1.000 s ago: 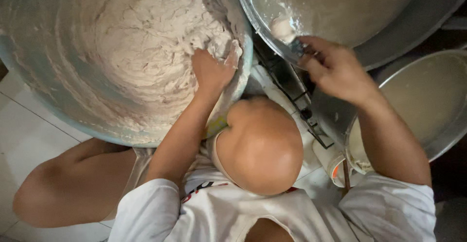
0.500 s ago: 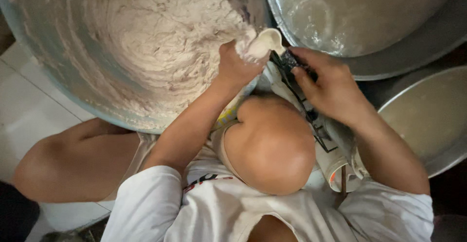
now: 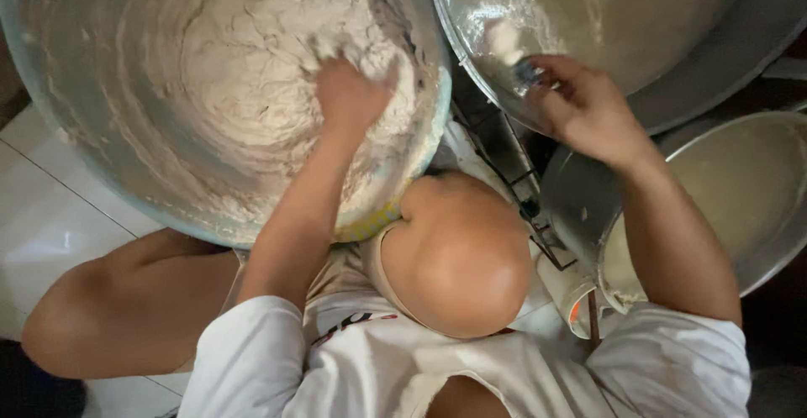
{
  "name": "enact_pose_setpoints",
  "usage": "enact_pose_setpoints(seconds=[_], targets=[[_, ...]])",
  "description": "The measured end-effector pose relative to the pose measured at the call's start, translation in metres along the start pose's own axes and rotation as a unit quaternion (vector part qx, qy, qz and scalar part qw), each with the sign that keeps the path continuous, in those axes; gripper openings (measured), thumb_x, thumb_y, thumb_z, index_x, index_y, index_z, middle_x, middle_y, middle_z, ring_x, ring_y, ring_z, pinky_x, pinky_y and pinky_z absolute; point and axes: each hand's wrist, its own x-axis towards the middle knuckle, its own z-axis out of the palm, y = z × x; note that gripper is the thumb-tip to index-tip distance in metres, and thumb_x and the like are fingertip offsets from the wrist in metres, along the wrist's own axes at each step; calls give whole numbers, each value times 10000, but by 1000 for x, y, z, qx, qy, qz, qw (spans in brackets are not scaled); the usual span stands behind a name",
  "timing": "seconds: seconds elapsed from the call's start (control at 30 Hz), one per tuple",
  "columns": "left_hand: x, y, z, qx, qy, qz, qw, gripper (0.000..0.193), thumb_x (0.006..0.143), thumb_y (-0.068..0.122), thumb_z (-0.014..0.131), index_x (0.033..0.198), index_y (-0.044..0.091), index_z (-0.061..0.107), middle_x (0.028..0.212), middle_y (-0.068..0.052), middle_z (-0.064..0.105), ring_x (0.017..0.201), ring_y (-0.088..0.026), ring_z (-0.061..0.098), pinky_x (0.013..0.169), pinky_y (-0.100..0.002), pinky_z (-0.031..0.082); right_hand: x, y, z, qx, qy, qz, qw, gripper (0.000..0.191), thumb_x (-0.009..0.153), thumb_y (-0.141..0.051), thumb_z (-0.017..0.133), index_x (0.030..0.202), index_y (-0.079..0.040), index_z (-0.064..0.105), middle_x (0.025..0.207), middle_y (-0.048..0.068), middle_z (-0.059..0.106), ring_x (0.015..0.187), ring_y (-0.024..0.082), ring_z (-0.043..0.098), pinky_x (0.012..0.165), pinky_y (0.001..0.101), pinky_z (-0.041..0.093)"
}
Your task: The person scoops portions of dough from a large bowl using a spoon and drops them into a pot of boiling water. The person repeats this process continuously throughout the clip.
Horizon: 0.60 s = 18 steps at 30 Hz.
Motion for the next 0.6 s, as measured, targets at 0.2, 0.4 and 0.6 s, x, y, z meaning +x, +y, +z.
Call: enact_pose_setpoints(seconds=[0.2, 0.4, 0.6], targets=[[-26, 10, 8, -199, -73, 34, 977, 390, 887, 357, 756, 1009, -13, 744, 912, -258, 722, 862, -460, 674, 747, -511, 524, 11, 20, -26, -333, 142, -124, 924, 342, 998, -68, 698, 1335, -7, 691, 1147, 258, 739, 977, 348, 726, 812, 400, 558], [-37, 46, -17, -355, 14, 67, 932, 176, 894, 194, 750, 992, 54, 708, 883, -132, 745, 821, -344, 748, 745, -420, 596, -10, -13, -3, -35, 85, -11, 996, 325, 1066, -106, 597, 1383, -32, 589, 1134, 208, 731, 927, 268, 709, 741, 334, 562], [-37, 53, -28, -317, 29, 218, 922, 218, 821, 169, 825, 950, 54, 692, 829, -131, 720, 744, -368, 721, 678, -422, 577, -29, -49, 44, -119, 21, -189, 974, 373, 1019, -82, 657, 1371, 15, 580, 1150, 217, 716, 1005, 243, 720, 818, 363, 574]])
